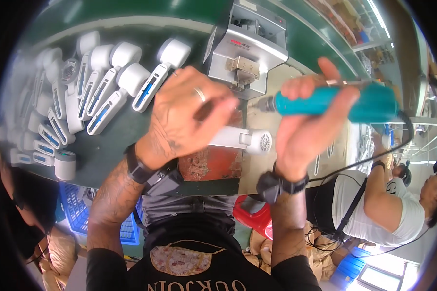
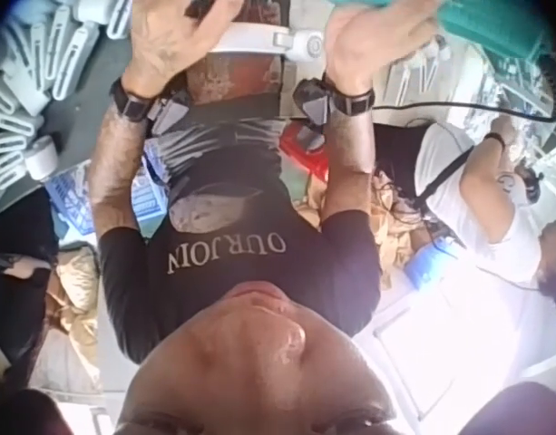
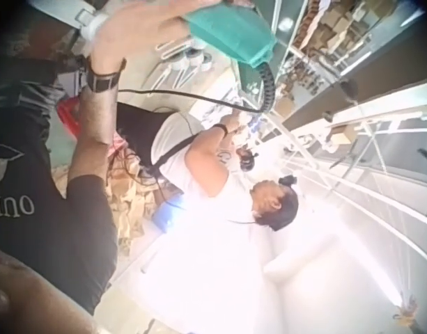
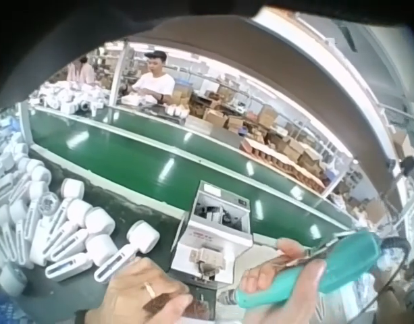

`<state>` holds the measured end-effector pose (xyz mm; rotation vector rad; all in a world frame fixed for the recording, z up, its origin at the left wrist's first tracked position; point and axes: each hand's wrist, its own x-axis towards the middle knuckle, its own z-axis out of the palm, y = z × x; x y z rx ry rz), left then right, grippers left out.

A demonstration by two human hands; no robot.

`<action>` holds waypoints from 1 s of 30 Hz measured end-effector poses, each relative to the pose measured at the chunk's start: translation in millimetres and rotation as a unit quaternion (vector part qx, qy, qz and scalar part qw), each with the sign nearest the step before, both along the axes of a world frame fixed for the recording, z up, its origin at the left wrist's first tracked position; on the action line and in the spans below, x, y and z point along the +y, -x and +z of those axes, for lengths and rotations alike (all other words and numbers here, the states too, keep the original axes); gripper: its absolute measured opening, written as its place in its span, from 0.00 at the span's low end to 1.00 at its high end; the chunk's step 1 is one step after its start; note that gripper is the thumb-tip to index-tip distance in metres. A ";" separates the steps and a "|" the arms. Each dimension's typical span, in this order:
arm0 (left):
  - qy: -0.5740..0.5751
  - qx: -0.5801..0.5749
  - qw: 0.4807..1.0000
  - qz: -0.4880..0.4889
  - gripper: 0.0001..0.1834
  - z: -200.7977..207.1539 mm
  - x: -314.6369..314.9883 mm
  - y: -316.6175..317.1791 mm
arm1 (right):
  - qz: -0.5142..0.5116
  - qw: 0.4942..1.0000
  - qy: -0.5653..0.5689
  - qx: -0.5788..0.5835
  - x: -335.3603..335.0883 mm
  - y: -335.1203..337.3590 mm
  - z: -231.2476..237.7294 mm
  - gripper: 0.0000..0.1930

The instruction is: The person picks up a white fan component, fits a battery into the handle, and secures the casing with a screw using a power screwdriver. Each completed fan is then placed onto the green conveyor belt.

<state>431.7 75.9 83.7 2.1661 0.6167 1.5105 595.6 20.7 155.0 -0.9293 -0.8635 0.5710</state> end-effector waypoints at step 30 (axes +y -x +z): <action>0.052 0.096 0.991 -0.077 0.09 -8.3 3.9 1.7 | 0.067 0.995 0.058 0.052 5.4 6.7 -2.6 0.33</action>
